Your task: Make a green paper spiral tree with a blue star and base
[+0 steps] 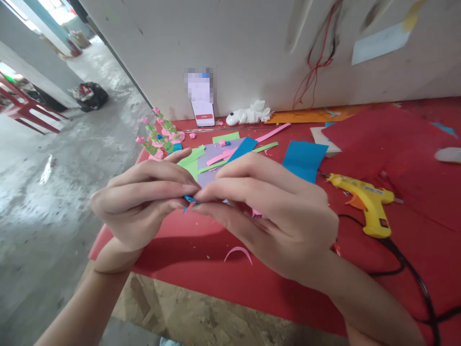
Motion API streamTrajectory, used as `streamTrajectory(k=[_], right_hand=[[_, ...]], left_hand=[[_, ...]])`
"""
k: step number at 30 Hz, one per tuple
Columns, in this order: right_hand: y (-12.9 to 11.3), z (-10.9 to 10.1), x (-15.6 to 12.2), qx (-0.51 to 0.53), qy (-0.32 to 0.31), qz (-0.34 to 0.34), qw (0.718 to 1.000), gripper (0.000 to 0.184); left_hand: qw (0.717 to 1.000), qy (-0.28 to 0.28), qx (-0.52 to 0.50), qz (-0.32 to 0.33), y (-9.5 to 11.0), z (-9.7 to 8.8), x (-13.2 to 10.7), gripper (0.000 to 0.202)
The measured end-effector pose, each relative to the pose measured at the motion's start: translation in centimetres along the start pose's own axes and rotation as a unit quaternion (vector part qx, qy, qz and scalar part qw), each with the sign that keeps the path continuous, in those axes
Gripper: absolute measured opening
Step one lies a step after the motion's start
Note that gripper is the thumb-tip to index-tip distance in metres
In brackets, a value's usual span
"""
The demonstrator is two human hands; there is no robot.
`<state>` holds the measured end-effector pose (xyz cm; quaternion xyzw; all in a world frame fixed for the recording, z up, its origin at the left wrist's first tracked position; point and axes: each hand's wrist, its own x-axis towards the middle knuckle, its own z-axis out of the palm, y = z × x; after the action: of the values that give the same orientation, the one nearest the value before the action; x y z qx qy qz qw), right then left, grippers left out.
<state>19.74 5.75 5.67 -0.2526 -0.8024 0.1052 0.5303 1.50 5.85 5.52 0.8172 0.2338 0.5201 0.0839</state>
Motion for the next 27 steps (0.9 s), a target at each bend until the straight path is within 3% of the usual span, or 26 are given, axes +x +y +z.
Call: streamTrajectory(k=[12, 22, 27], right_hand=[[-0.07, 0.13, 0.12, 0.031, 0.003, 0.012, 0.999, 0.010], [0.31, -0.34, -0.18, 0.040, -0.018, -0.027, 0.999, 0.006], [0.34, -0.36, 0.25, 0.073, -0.012, -0.016, 0.997, 0.020]], left_hand=[[0.994, 0.005, 0.040, 0.097, -0.54, -0.02, 0.49, 0.009], [0.995, -0.019, 0.020, 0.098, 0.07, -0.36, 0.42, 0.013], [0.994, 0.019, 0.004, 0.106, -0.32, -0.01, 0.38, 0.009]])
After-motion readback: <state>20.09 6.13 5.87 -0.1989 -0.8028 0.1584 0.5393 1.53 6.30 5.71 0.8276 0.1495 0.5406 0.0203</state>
